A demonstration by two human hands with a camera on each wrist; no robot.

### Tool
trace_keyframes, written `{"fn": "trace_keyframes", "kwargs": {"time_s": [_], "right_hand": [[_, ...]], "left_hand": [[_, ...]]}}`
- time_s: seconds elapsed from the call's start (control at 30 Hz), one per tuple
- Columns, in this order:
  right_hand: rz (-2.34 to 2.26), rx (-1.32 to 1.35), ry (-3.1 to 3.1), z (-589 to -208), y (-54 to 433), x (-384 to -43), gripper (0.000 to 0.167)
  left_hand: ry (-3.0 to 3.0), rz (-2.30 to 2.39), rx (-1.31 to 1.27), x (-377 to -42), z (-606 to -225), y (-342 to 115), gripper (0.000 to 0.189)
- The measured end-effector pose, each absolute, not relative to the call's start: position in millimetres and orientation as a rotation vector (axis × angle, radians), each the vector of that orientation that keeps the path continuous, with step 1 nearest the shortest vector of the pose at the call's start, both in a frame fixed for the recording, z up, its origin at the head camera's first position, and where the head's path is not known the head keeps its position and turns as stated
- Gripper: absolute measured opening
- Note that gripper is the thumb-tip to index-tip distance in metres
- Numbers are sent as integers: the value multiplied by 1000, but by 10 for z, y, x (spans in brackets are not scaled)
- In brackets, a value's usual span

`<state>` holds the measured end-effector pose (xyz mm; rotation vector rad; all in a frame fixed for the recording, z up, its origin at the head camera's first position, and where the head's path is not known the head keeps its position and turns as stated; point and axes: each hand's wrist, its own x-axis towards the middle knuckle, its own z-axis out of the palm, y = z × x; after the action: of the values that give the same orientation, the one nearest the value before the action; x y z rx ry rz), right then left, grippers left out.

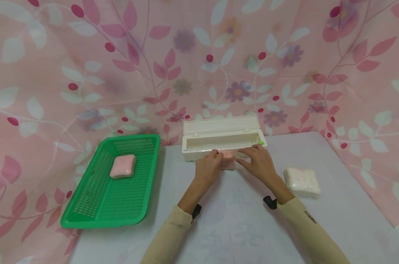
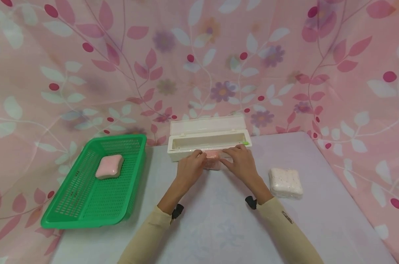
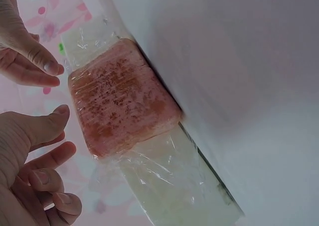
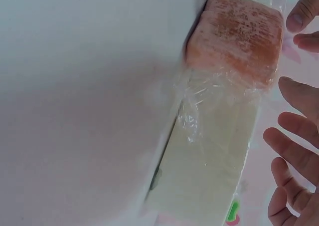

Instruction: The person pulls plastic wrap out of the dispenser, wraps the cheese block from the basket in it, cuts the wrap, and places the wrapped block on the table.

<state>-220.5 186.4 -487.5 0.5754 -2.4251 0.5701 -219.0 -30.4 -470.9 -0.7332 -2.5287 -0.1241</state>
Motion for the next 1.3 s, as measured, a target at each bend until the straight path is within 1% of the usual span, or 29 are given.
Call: {"fn": "trace_keyframes", "kwargs": {"time_s": [0.23,0.57,0.8,0.87,1.07,1.3], "right_hand": [[614,542,-2436,-4898,1959,-2163,37],[608,473,-2452,-4878,2043,-2138,36],[616,411,-2461,-4909,2146,-2129,37],[625,376,-2436,-4925,2189,-2139,38],[719,221,-2400,-4960,2353,-2193,40],[963,83,-2474,-4961,2540,-2320,51]], "left_hand": [[-2587,-48,-719,-2200,-4748,-234,4],[-2708,25,-709,-2231,-4781,-169,14],[-2674,-65,-758,-2202,-4713,-115,4],[-2643,-90,-774,-2203,-4701,-90,4],[-2613,-157,-797,-2220,-4660,2,7],[-2622,-130,-808,-2292,-4572,156,10]]}}
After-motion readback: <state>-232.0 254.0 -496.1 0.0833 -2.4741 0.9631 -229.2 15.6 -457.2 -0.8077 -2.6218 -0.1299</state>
